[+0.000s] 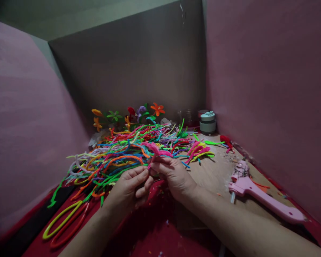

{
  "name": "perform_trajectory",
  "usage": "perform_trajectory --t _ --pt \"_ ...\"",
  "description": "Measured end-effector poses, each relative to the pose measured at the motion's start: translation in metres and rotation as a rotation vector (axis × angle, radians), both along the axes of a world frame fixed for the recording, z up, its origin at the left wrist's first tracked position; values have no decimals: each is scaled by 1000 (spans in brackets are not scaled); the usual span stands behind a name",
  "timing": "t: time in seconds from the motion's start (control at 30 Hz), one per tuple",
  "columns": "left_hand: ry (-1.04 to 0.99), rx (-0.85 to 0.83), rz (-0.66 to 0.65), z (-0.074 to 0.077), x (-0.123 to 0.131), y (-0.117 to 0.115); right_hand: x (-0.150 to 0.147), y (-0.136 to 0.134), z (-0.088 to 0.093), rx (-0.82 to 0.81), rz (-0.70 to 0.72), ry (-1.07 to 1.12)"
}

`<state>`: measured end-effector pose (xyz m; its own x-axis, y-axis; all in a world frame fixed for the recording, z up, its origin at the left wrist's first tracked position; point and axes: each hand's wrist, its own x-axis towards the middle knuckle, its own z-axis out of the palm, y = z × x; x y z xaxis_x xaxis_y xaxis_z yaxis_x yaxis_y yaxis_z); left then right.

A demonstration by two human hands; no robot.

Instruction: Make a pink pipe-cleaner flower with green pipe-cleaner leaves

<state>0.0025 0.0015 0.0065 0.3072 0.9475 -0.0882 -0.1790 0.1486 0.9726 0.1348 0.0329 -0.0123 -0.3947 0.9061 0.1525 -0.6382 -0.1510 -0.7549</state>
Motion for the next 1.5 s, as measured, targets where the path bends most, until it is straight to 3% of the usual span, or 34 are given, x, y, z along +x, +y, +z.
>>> perform_trajectory --t 0.2,0.3,0.4,0.57,0.73,0.87,1.33,1.5 --pt "661 590 358 -12 6 -1 -3 -2 -2 45 -99 9" --pt "826 762 376 -17 5 0 -4 -1 -5 66 -103 12" --pt "838 807 360 -16 5 0 -4 0 -7 85 -124 11" --pt "544 562 315 -7 6 -1 -2 1 -4 20 -161 -58" --pt "200 193 213 1 5 -2 -1 0 -2 64 -74 -61" --pt "7 32 133 5 2 -3 0 0 -2 80 -59 -90" --pt "-341 -151 -186 7 -8 -1 2 -1 0 59 46 2" --pt "-195 -49 -92 9 -6 -3 0 -4 2 76 -46 1"
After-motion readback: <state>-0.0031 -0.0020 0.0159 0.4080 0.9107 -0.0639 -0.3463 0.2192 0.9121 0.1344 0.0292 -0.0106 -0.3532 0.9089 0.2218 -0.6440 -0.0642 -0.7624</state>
